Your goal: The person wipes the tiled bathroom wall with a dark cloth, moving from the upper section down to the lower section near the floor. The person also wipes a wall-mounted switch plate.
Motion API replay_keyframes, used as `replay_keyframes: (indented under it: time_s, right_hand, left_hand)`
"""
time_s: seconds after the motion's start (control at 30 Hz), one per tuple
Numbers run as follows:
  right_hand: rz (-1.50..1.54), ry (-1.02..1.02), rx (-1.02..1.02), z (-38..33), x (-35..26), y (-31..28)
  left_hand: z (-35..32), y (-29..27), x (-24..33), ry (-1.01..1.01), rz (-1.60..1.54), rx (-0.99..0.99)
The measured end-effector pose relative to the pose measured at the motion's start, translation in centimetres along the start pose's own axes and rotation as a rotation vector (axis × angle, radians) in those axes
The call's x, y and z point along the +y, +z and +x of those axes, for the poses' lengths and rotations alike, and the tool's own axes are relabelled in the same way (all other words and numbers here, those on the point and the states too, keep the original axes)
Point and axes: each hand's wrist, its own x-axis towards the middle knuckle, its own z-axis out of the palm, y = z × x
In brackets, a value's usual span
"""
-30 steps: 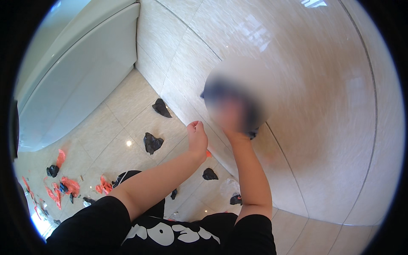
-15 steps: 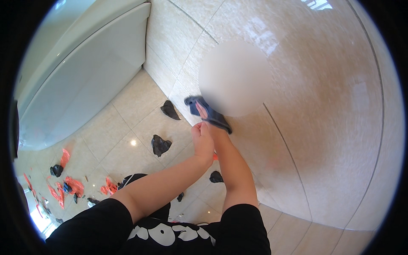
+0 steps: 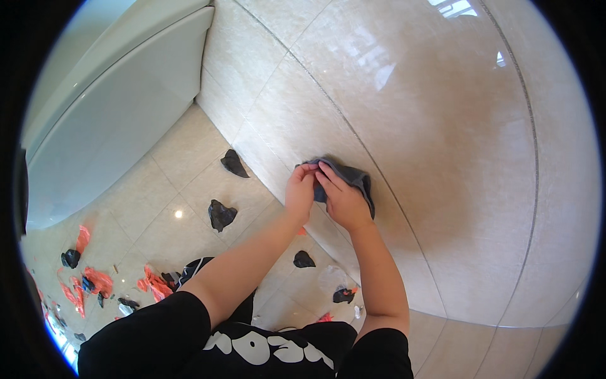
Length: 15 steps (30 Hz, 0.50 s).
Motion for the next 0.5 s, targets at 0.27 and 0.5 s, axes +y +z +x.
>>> replay_keyframes:
  time_s: [0.27, 0.5]
  right_hand:
    - [-0.022, -0.244, 0.341, 0.8, -0.6, -4.8]
    - [-0.230, -0.245, 0.480, 1.5, 0.5, -4.8]
  left_hand:
    - [-0.5, 2.1, -3.5, 0.629, 0.582, 0.216]
    - [2.2, 2.5, -3.6, 0.863, 0.752, 0.115]
